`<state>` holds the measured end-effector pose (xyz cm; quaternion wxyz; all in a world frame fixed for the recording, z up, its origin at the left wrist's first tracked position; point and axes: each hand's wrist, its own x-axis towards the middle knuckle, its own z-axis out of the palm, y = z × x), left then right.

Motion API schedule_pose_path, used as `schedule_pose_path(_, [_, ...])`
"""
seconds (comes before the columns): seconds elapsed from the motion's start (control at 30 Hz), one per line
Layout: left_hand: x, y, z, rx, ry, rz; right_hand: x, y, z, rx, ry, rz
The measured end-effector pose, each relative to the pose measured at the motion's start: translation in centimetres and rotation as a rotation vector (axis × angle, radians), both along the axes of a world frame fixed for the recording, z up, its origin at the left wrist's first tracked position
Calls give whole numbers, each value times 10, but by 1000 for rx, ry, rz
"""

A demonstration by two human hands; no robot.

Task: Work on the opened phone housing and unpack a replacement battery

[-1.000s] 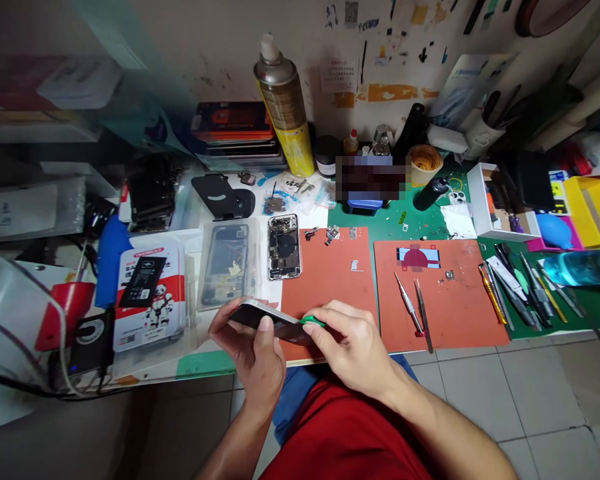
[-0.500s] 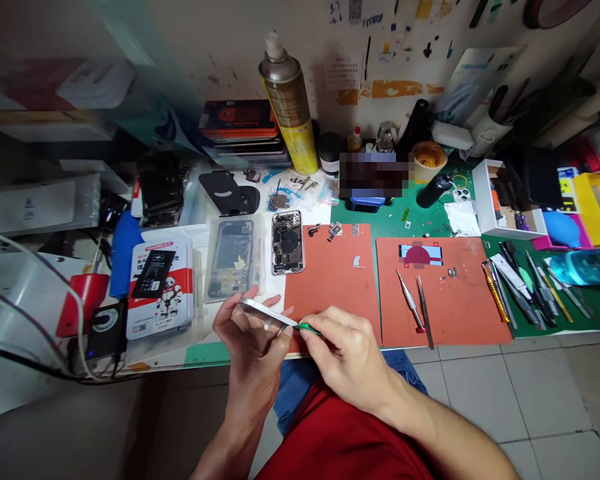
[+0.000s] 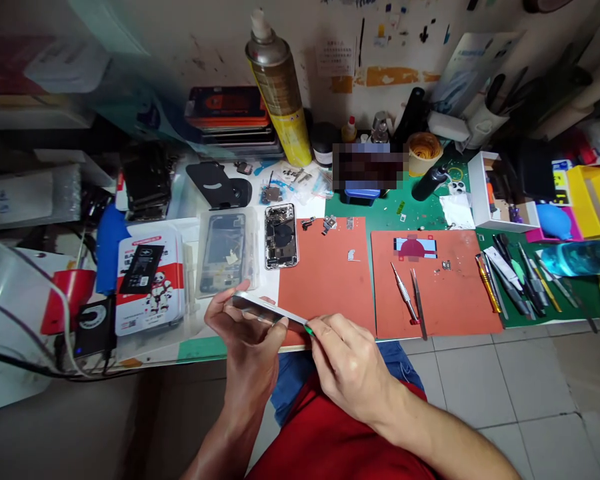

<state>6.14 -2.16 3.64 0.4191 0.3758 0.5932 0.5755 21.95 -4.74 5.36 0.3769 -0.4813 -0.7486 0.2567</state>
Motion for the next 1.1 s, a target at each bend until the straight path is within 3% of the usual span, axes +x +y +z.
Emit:
schedule_pose_path(0.43, [-8,3,-3,-25,-67,-14,14,2,-1,-300,138,-25])
schedule_pose_path(0.63, [-10,2,-6,-62,-133,27,8,-8,-13,-427,203,-119])
schedule_pose_path(0.83, [-14,0,-11,-182,-232,54,-3,-19,-20,-381,318,-189])
schedule_pose_path(1.1, [-21,-5,-7,-184,-338,34,-8,-22,-3,-202,344,-180])
